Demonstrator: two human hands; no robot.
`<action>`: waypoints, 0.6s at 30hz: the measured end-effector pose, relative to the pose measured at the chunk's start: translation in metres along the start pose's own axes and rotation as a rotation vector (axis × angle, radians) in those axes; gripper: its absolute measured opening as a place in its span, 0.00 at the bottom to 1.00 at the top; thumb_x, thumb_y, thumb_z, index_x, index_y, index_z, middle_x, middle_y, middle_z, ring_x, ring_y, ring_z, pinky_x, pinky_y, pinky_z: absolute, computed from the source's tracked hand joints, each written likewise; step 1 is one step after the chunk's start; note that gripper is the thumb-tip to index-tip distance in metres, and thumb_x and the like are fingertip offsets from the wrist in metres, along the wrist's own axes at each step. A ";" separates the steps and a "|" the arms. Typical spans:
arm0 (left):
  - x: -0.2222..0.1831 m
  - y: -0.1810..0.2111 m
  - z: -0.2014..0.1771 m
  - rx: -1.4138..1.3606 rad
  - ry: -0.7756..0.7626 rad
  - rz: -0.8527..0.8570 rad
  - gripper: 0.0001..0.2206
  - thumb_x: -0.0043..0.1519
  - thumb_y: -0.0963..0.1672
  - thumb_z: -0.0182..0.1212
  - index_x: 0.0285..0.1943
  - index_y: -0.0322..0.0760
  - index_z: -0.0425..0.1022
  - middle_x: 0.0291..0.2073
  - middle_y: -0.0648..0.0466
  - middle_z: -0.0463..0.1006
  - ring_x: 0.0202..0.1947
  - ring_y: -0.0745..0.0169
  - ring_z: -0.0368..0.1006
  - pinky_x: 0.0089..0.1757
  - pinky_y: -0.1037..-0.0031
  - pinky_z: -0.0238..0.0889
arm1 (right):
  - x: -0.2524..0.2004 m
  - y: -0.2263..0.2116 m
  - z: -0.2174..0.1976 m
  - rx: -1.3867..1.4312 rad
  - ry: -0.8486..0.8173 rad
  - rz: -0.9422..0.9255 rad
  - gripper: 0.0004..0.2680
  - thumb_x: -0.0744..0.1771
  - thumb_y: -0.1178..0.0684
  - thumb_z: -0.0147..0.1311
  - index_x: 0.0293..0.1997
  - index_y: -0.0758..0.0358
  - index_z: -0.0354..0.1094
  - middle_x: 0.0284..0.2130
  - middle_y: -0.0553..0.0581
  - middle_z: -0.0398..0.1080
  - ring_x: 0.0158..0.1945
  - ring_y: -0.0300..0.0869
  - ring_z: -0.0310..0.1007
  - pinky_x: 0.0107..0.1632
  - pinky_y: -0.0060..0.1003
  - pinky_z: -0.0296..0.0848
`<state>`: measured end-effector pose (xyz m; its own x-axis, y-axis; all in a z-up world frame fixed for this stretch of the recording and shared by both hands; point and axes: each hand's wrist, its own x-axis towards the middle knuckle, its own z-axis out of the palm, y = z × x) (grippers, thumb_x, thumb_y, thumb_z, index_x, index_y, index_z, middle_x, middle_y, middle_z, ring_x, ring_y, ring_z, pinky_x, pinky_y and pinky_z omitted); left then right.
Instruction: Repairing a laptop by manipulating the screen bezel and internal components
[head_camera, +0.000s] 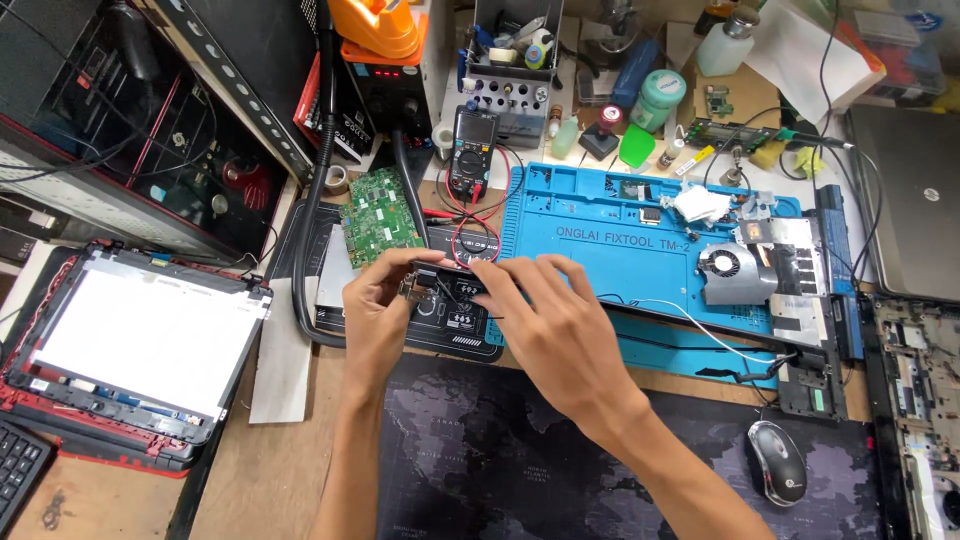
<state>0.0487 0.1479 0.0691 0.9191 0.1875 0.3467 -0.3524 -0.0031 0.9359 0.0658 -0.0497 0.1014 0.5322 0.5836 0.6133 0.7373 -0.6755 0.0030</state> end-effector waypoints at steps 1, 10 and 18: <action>0.000 -0.002 0.000 -0.001 0.000 0.001 0.06 0.63 0.38 0.62 0.46 0.32 0.81 0.38 0.44 0.85 0.43 0.61 0.78 0.50 0.69 0.71 | 0.003 -0.001 0.003 -0.002 0.000 -0.001 0.11 0.68 0.53 0.59 0.57 0.54 0.70 0.38 0.48 0.69 0.41 0.38 0.74 0.58 0.39 0.67; 0.000 -0.008 0.001 0.038 0.021 0.015 0.05 0.62 0.35 0.61 0.42 0.31 0.81 0.35 0.43 0.85 0.40 0.59 0.79 0.46 0.68 0.73 | 0.018 -0.004 0.003 0.202 -0.053 0.052 0.00 0.69 0.57 0.56 0.40 0.59 0.70 0.27 0.50 0.65 0.33 0.44 0.75 0.44 0.38 0.75; -0.004 -0.001 0.005 0.204 -0.004 0.217 0.20 0.56 0.27 0.51 0.52 0.29 0.75 0.40 0.41 0.84 0.45 0.45 0.81 0.48 0.59 0.74 | 0.018 0.000 0.004 0.278 -0.061 0.061 0.02 0.69 0.56 0.54 0.39 0.58 0.67 0.26 0.50 0.63 0.34 0.46 0.73 0.44 0.39 0.75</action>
<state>0.0459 0.1425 0.0669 0.8270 0.1570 0.5398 -0.4983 -0.2397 0.8332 0.0767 -0.0374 0.1093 0.5969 0.5772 0.5573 0.7844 -0.5657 -0.2543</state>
